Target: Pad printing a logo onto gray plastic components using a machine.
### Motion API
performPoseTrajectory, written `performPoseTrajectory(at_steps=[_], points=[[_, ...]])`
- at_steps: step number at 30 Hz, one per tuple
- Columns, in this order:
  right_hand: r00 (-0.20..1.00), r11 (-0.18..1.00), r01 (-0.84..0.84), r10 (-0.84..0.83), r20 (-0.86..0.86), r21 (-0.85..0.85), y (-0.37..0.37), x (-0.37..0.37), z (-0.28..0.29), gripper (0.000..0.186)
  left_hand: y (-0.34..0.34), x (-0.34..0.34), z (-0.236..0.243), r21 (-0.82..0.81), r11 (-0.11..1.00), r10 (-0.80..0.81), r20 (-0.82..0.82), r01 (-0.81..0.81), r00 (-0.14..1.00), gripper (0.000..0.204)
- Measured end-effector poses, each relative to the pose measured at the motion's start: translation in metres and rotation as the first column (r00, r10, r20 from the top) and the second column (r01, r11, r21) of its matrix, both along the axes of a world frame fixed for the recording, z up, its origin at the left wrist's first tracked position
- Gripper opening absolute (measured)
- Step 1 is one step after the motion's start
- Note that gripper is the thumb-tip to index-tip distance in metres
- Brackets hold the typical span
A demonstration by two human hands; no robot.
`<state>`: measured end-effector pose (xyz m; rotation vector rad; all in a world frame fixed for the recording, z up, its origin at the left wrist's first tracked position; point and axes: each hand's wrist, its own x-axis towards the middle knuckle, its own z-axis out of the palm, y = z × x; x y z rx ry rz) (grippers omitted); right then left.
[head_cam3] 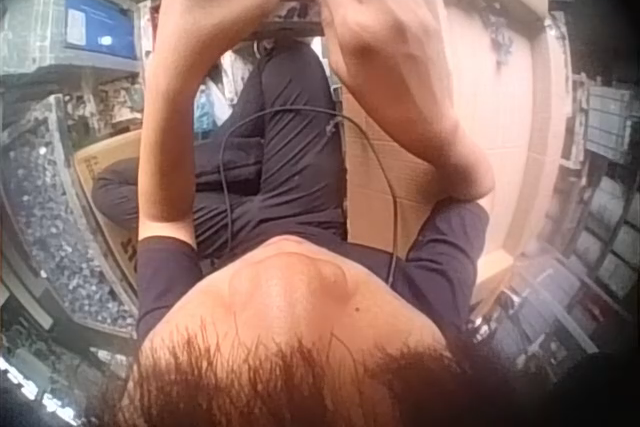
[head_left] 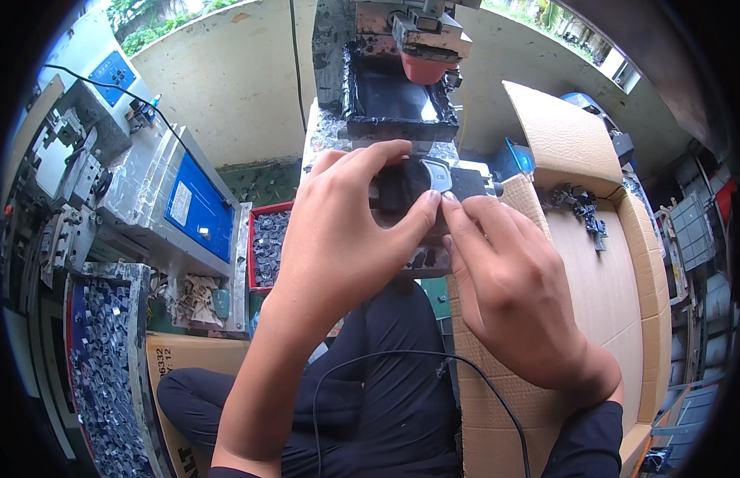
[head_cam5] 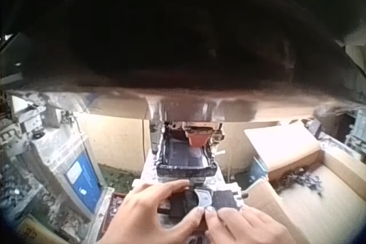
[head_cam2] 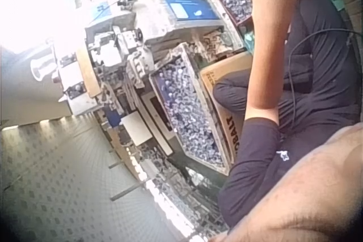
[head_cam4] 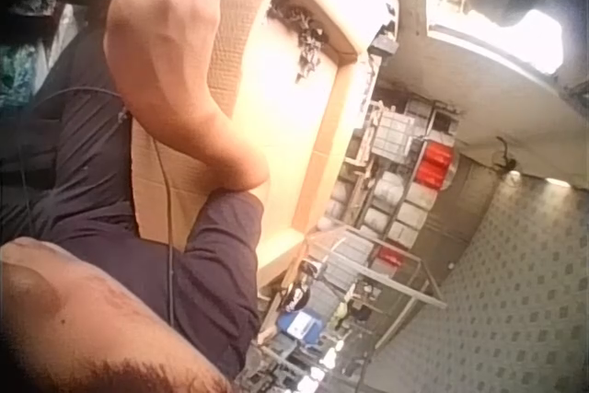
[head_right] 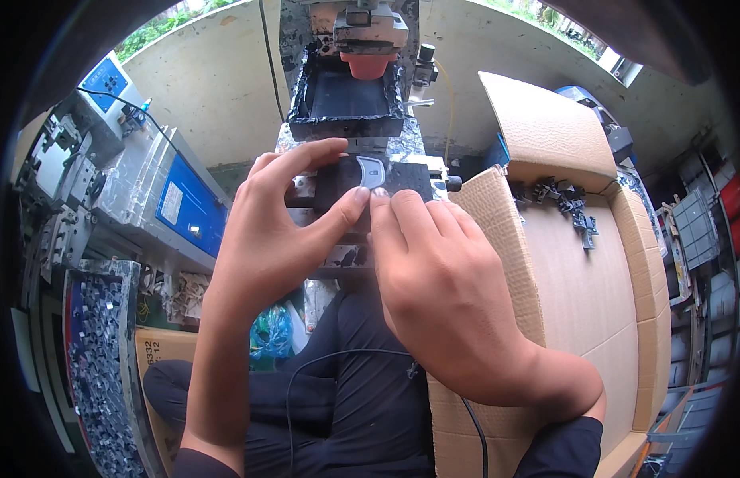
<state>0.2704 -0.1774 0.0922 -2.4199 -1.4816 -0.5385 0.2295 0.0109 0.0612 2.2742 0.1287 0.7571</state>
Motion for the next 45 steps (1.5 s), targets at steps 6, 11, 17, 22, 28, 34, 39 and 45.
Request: performPoseTrajectory(at_steps=[6, 11, 17, 22, 28, 34, 39, 45], points=[[0.997, 1.0, -0.022, 0.021, 0.08, 0.002, -0.0007, 0.0043, -0.0038, 0.039, -0.0011, -0.0008, 0.002, -0.012, 1.0, 0.011, -0.015, -0.012, 1.0, 0.047], [0.998, 1.0, -0.023, 0.023, 0.066, 0.005, -0.0005, 0.0039, -0.003, 0.04, -0.0004, -0.0003, -0.0003, 0.002, 1.0, 0.013, 0.006, -0.013, 1.0, 0.047], [1.0, 1.0, -0.007, 0.007, -0.003, 0.004, -0.0002, 0.0009, 0.0004, 0.034, -0.0004, -0.0003, -0.0009, 0.004, 1.0, 0.019, 0.008, -0.019, 1.0, 0.046], [1.0, 1.0, -0.008, 0.008, 0.001, -0.003, -0.0005, 0.0011, 0.0001, 0.035, -0.0009, -0.0003, -0.0006, -0.011, 1.0, 0.011, 0.006, -0.011, 1.0, 0.046], [1.0, 1.0, -0.012, 0.012, -0.004, 0.001, -0.0008, 0.0008, 0.0005, 0.035, -0.0006, -0.0009, 0.0, -0.015, 1.0, 0.015, -0.004, -0.015, 1.0, 0.047], [1.0, 1.0, -0.007, 0.007, -0.007, -0.002, -0.0005, 0.0006, 0.0004, 0.034, -0.0006, -0.0003, 0.0002, -0.022, 1.0, 0.004, -0.016, -0.005, 1.0, 0.048], [1.0, 1.0, -0.007, 0.007, 0.004, -0.004, -0.0015, 0.0009, -0.0005, 0.034, -0.0016, 0.0, 0.0001, -0.022, 1.0, 0.014, -0.01, -0.014, 1.0, 0.049], [1.0, 1.0, -0.009, 0.009, -0.001, -0.002, -0.0013, 0.0015, -0.0013, 0.035, -0.0012, 0.0009, -0.0024, -0.001, 1.0, 0.022, 0.024, -0.022, 0.999, 0.044]])
